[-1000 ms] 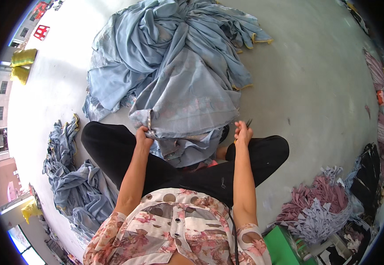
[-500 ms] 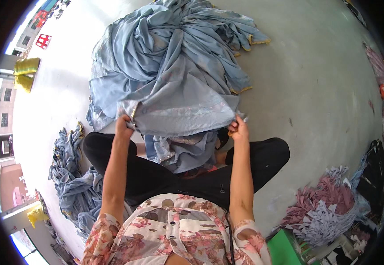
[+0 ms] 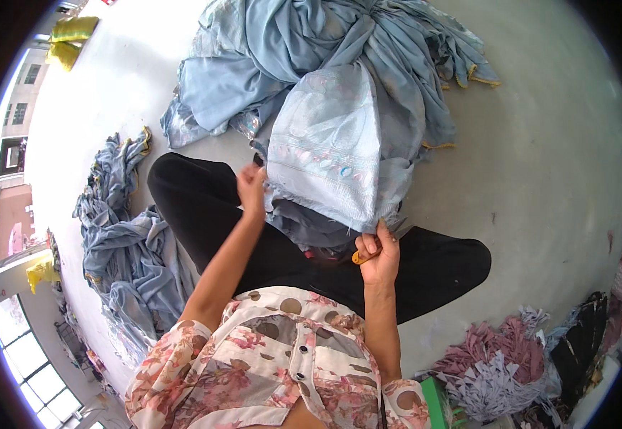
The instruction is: The person sits on the floor and uses scissors to cut strips from a large piece of light blue fabric. They repeatedly fold and cut sections of the fabric, creating a pile of cut strips.
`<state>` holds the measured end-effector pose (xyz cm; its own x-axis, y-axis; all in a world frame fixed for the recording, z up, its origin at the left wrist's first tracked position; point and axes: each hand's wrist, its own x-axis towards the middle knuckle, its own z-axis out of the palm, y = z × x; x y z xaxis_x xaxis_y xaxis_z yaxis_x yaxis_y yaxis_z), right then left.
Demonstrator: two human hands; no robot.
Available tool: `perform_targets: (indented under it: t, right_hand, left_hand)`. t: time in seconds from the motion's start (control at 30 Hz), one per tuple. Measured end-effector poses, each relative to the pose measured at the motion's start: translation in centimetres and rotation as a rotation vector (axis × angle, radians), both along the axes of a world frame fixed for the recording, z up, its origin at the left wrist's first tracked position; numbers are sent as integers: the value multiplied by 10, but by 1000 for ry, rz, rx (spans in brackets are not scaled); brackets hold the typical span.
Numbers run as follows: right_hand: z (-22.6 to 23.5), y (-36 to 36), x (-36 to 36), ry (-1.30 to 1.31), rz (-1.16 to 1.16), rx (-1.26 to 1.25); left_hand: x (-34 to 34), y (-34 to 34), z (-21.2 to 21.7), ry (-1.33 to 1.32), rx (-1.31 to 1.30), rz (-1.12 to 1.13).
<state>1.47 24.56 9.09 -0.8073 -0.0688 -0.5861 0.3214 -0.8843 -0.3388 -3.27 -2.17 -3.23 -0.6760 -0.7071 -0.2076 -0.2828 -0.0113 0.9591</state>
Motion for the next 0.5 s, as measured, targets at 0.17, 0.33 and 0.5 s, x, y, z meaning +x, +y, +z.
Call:
perform_targets:
  t: [0.17,0.33,0.5]
  right_hand:
    - [39,-3,-8,150,60,179]
    - [94,-54,5,270,136,440]
    - [40,-76,3,243,379,675]
  left_hand:
    - [79,82,91,-383,1371,-1008]
    - [65,92,132,144,1147,-1065]
    - [45,77,150,-91,911,-380]
